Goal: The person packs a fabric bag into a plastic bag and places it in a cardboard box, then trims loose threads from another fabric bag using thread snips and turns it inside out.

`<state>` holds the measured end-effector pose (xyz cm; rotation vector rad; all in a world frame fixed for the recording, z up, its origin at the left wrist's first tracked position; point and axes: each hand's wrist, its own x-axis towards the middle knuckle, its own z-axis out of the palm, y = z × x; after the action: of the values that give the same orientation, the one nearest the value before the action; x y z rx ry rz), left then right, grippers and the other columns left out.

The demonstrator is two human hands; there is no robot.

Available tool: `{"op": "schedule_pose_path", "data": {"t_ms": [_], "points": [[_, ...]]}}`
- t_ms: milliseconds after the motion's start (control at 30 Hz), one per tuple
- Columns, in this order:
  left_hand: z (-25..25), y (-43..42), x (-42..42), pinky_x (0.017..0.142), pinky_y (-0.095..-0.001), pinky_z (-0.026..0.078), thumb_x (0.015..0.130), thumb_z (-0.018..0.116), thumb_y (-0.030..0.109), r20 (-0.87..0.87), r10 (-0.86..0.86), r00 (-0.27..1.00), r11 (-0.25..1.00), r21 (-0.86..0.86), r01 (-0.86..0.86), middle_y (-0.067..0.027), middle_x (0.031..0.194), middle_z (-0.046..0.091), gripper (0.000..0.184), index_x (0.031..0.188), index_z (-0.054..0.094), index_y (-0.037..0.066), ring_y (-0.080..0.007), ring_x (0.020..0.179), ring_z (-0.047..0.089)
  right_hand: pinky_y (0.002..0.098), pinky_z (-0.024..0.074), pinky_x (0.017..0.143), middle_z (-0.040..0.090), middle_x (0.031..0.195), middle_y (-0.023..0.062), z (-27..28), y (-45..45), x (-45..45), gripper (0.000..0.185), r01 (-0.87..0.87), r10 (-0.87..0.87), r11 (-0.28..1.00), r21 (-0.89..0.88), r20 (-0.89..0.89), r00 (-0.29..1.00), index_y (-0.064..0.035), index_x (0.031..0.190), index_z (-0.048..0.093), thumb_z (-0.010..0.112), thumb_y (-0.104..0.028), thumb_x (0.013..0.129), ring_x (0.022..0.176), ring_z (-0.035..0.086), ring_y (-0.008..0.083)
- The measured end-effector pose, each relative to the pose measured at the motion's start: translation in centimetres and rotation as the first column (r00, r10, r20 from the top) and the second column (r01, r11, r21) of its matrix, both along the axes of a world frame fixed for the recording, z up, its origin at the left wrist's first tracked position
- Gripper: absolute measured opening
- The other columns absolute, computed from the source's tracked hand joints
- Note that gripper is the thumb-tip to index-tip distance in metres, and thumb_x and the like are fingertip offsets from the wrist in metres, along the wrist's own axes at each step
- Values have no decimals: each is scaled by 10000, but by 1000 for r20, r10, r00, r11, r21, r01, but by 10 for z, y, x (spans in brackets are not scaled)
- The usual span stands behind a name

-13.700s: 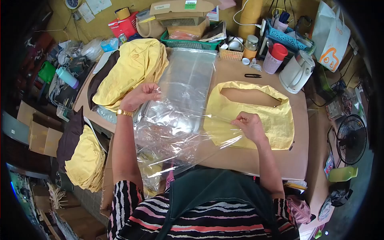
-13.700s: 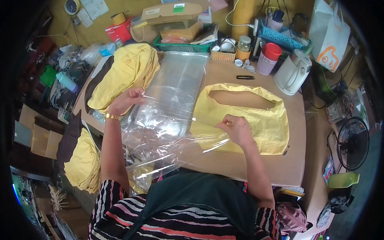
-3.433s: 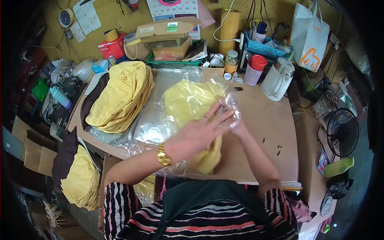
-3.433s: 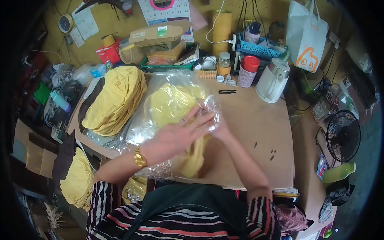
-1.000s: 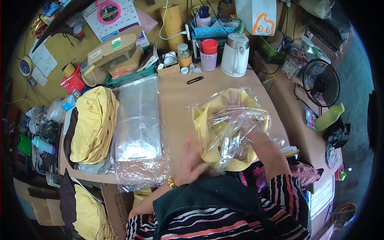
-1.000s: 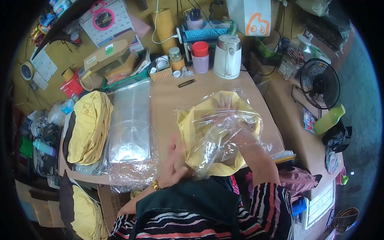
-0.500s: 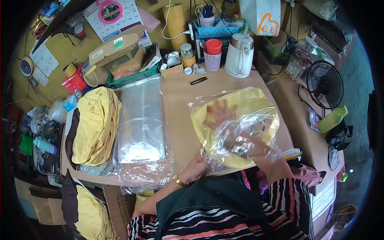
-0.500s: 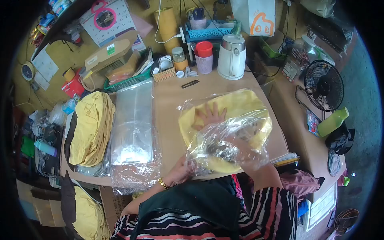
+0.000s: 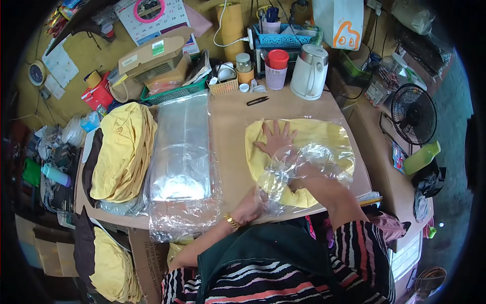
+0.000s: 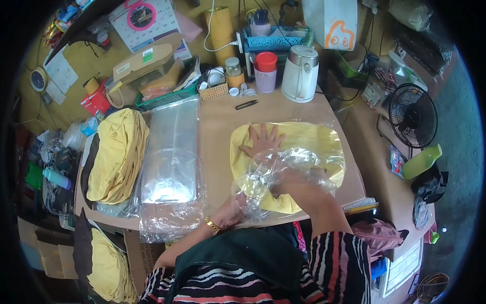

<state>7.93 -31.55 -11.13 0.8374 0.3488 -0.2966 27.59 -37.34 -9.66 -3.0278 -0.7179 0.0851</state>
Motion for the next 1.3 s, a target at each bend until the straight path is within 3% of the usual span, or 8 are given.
{"op": "schedule_pose_path", "data": {"t_ms": [167, 267, 367, 433, 800, 1000, 1133, 1300], "points": [[-5, -8, -10, 732, -282, 511, 929, 599, 249, 108, -282, 953, 900, 375, 224, -66, 954, 630, 320, 1117, 588, -11, -121, 824, 596, 664, 120, 1091, 241, 1552, 21, -69, -11, 22, 863, -610, 563, 750, 255, 237, 792, -204, 1493, 259, 476, -693, 815, 1431, 191, 310], [41, 6, -16, 749, -217, 485, 983, 502, 263, 95, -622, 777, 686, 546, 481, -86, 1034, 612, 324, 1185, 541, 12, -111, 888, 582, 674, 136, 1080, 202, 1556, 87, -10, -27, -13, 856, -472, 470, 881, 31, 39, 882, -182, 1492, 245, 523, -638, 823, 1427, 163, 373], [54, 30, -14, 881, -268, 492, 982, 509, 240, -108, -545, 832, 807, 204, 555, -125, 1161, 594, 353, 1242, 512, 0, -164, 1023, 591, 690, 128, 1070, 196, 1554, 118, 3, -54, -23, 859, -429, 429, 903, 19, 20, 903, -217, 1492, 249, 512, -669, 810, 1426, 151, 391], [42, 42, -3, 856, -282, 537, 945, 585, 218, -72, -68, 995, 981, -189, 54, -87, 1094, 648, 329, 1181, 558, -10, -144, 1022, 623, 696, 123, 1068, 192, 1552, 132, 10, -58, -25, 841, -453, 453, 892, -12, 15, 891, -241, 1490, 253, 499, -677, 815, 1425, 149, 397], [-7, -8, 9, 794, -244, 551, 886, 639, 65, 45, -284, 958, 927, 270, 262, -64, 1050, 635, 250, 1107, 538, 8, -129, 895, 636, 725, 144, 1039, 230, 1553, 64, 3, -52, -33, 731, -175, 176, 984, -19, 77, 981, -316, 1491, 241, 389, -678, 873, 1416, 171, 412], [27, 60, -1, 865, -303, 558, 893, 666, 153, -96, 54, 994, 998, 40, -50, -89, 1138, 605, 366, 1195, 519, 7, -171, 967, 635, 685, 82, 1081, 265, 1540, 75, -46, -68, -85, 778, -798, 724, 594, 102, 367, 585, -225, 1467, 329, 408, -684, 844, 1429, 177, 350], [24, 59, -4, 791, -341, 580, 902, 643, 114, -60, 116, 991, 976, 191, -103, -113, 1115, 627, 360, 1208, 511, -22, -201, 969, 642, 644, 88, 1108, 251, 1542, 103, -39, -59, -78, 823, -520, 806, 515, 682, -180, 563, -119, 1447, 356, 415, -676, 844, 1430, 187, 332], [-9, 58, -24, 761, -324, 568, 903, 644, 106, 0, 212, 977, 921, 335, -200, -123, 1075, 652, 280, 1140, 574, -25, -200, 935, 654, 646, 93, 1105, 237, 1521, 210, -16, -79, 2, 802, -43, 66, 995, -95, 250, 966, -76, 1434, 364, 480, -615, 852, 1407, 203, 409]]}}
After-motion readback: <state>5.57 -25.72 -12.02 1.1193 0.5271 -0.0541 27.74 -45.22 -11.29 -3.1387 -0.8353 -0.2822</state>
